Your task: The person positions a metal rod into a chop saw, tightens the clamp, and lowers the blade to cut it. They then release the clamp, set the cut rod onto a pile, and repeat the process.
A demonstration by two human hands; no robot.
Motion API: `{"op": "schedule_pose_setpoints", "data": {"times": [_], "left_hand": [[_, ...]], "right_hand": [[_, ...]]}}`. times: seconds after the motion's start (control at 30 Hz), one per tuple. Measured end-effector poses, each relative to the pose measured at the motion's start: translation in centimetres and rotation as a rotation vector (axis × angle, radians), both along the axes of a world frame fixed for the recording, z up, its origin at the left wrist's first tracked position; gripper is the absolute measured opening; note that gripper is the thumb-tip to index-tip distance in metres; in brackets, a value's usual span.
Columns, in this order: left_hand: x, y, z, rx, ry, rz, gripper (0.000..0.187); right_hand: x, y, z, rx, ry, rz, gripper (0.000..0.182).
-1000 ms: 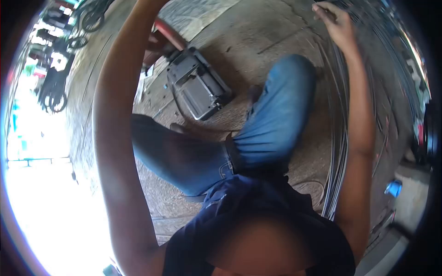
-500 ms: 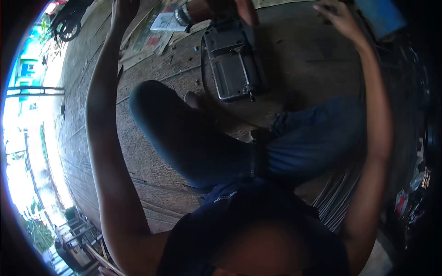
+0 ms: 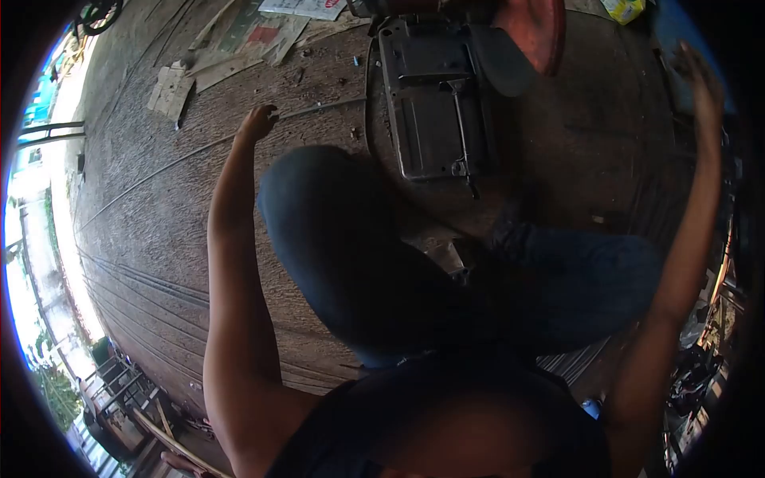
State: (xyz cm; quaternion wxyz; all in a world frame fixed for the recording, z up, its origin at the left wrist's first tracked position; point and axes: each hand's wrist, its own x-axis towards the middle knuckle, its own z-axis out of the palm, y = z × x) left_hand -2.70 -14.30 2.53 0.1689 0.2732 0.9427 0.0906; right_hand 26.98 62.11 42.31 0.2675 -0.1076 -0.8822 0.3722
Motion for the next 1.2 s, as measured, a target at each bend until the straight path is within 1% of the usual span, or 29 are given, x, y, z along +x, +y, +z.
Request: {"op": "schedule_pose_setpoints", "data": {"times": [0.03,0.07,0.1,0.13,0.17,0.23,0.27,0.3,0.37,0.4,0.43,0.47,0.5,0.53,0.57,0.63,0.7,0.77,0.8,0.83,0.9,0.97,1.03,1.07,1.13,1.17,1.2], "left_hand": [[0.0,0.3,-1.4,0.011,-0.012,-0.011,0.035],[0.8,0.4,-3.0,-0.004,0.047,-0.015,0.039],[1.5,0.6,-4.5,-0.020,0.104,-0.020,0.044],[1.2,0.8,-6.2,-0.042,0.040,-0.016,0.048],[1.4,1.5,-6.9,-0.025,0.026,-0.027,0.048],[2.1,2.1,-7.3,-0.079,0.006,0.006,0.049],[2.3,2.4,-7.7,-0.048,0.095,0.010,0.044],[2.2,2.7,-7.9,-0.043,0.091,0.005,0.044],[1.7,2.7,-7.6,-0.009,0.088,0.026,0.037],[1.6,2.9,-8.0,0.053,0.120,0.038,0.023],[1.1,2.8,-8.1,0.046,0.123,0.032,0.023],[0.7,2.9,-8.2,-0.007,0.116,-0.004,0.018],[0.8,3.1,-7.7,-0.062,0.105,-0.037,0.016],[1.2,3.0,-7.1,0.006,0.152,-0.080,0.015],[1.1,3.0,-6.3,0.001,0.154,-0.082,0.015],[1.5,2.5,-4.3,0.084,0.201,-0.156,0.015],[2.6,2.0,-2.5,0.070,0.209,-0.168,0.014],[3.1,2.1,-0.9,0.112,0.240,-0.241,0.014],[3.4,2.5,-0.3,0.114,0.250,-0.239,0.014],[3.6,3.2,-0.1,0.109,0.252,-0.241,0.014],[3.6,3.6,-0.1,0.155,0.264,-0.273,0.015],[3.1,3.7,-1.2,0.163,0.250,-0.278,0.015],[2.5,4.6,-2.1,0.105,0.242,-0.264,0.015],[2.6,4.3,-2.6,0.078,0.231,-0.266,0.016],[3.4,4.9,-1.7,0.088,0.218,-0.272,0.015],[3.9,5.1,-1.1,0.102,0.218,-0.268,0.014],[4.2,5.5,-0.6,0.096,0.218,-0.259,0.014]], "right_hand": [[0.6,-0.4,-0.8,-0.030,-0.070,-0.160,0.040],[1.0,-0.6,-1.7,-0.057,-0.140,-0.321,0.040],[1.4,0.6,-3.3,-0.043,-0.154,-0.333,0.040],[2.1,2.8,-5.1,-0.190,-0.201,-0.335,0.040],[2.6,4.2,-6.1,-0.338,-0.243,-0.335,0.039],[2.8,3.6,-7.0,-0.352,-0.294,-0.343,0.040],[2.6,3.3,-7.1,-0.379,-0.334,-0.332,0.040],[2.4,3.3,-7.2,-0.374,-0.336,-0.338,0.040],[2.4,3.4,-7.9,-0.328,-0.398,-0.350,0.041],[2.6,3.4,-8.1,-0.335,-0.398,-0.355,0.041],[2.7,3.4,-8.3,-0.307,-0.427,-0.336,0.042],[2.9,3.4,-8.4,-0.278,-0.456,-0.316,0.043],[3.3,3.4,-8.5,-0.287,-0.458,-0.316,0.043],[3.7,3.6,-8.4,-0.265,-0.465,-0.308,0.045],[4.0,4.0,-8.4,-0.244,-0.469,-0.301,0.046],[4.9,5.4,-8.5,-0.222,-0.497,-0.307,0.046],[5.8,7.0,-9.1,-0.205,-0.533,-0.295,0.046],[6.4,8.8,-9.7,-0.154,-0.491,-0.217,0.047],[6.1,8.7,-9.5,-0.143,-0.546,-0.268,0.049],[6.2,9.3,-9.3,-0.149,-0.544,-0.268,0.049],[6.0,9.5,-9.1,-0.130,-0.495,-0.118,0.051],[5.6,8.7,-8.8,-0.126,-0.471,-0.135,0.053],[5.6,7.4,-8.3,-0.108,-0.584,-0.179,0.052],[6.1,7.7,-8.3,-0.108,-0.587,-0.190,0.052],[6.7,9.0,-9.1,-0.126,-0.495,-0.050,0.051],[6.6,9.7,-9.6,-0.132,-0.503,-0.043,0.051],[6.3,10.5,-10.0,-0.084,-0.546,-0.059,0.067]]}}
